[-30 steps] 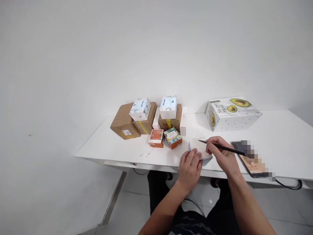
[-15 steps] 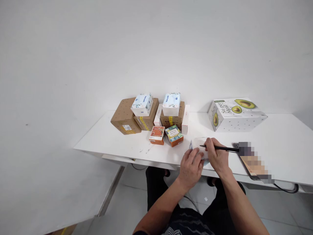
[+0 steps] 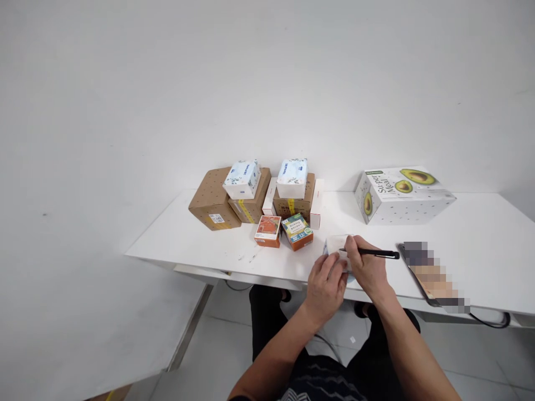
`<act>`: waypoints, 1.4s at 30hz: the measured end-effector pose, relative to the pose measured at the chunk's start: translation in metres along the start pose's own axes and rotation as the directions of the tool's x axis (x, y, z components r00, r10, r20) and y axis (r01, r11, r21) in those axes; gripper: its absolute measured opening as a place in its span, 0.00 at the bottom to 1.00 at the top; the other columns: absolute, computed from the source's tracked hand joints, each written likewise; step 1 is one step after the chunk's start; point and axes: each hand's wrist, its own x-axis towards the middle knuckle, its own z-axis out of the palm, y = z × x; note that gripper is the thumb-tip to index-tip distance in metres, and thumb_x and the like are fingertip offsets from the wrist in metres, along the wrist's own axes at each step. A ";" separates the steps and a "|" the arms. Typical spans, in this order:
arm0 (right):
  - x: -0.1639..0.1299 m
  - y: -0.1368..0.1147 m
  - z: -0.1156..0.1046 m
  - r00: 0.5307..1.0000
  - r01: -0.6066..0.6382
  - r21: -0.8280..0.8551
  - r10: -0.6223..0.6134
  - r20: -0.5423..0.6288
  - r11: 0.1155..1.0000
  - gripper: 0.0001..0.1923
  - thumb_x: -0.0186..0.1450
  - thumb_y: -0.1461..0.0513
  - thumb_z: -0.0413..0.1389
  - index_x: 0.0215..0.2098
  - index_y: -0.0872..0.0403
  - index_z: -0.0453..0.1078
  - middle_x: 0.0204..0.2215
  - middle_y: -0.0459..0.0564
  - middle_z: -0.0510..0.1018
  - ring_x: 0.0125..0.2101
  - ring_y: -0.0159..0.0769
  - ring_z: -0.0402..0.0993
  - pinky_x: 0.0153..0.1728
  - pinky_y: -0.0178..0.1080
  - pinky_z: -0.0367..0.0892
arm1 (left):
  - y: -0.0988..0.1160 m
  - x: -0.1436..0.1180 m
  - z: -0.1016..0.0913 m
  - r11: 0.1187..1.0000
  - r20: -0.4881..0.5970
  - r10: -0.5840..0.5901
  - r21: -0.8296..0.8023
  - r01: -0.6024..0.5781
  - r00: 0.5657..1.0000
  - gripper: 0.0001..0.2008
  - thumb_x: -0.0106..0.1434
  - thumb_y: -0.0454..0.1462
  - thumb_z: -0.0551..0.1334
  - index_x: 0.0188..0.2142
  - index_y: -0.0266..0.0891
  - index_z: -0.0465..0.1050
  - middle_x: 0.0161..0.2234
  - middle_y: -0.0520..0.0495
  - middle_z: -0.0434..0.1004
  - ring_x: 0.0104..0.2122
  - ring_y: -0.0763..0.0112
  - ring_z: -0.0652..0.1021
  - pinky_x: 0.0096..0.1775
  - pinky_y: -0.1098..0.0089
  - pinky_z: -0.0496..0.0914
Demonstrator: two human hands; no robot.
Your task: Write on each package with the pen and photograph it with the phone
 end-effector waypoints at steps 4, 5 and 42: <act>0.000 0.000 0.000 1.000 0.014 -0.007 -0.014 -0.015 1.000 0.22 0.70 0.53 0.43 0.20 0.51 0.56 0.14 0.41 0.61 0.17 0.28 0.56 0.22 0.34 0.54 | -0.001 -0.002 0.001 1.000 0.014 -0.007 -0.003 0.007 1.000 0.14 0.65 0.33 0.55 0.49 0.36 0.69 0.50 0.40 0.72 0.49 0.62 0.73 0.51 0.60 0.72; 0.001 0.000 0.000 1.000 0.012 -0.005 -0.013 -0.018 1.000 0.22 0.69 0.53 0.43 0.19 0.51 0.56 0.13 0.41 0.61 0.17 0.28 0.56 0.21 0.34 0.54 | -0.001 -0.002 0.001 1.000 0.014 -0.010 -0.001 0.010 1.000 0.14 0.65 0.33 0.54 0.49 0.36 0.69 0.50 0.40 0.72 0.49 0.62 0.73 0.50 0.60 0.72; -0.049 0.143 0.004 1.000 0.012 -0.566 0.001 0.022 0.824 0.23 0.62 0.69 0.47 0.54 0.58 0.69 0.46 0.62 0.75 0.44 0.47 0.68 0.46 0.48 0.64 | -0.011 -0.013 0.001 0.996 -0.015 -0.041 -0.079 0.040 0.999 0.13 0.66 0.32 0.56 0.50 0.36 0.66 0.50 0.36 0.69 0.52 0.62 0.72 0.50 0.59 0.73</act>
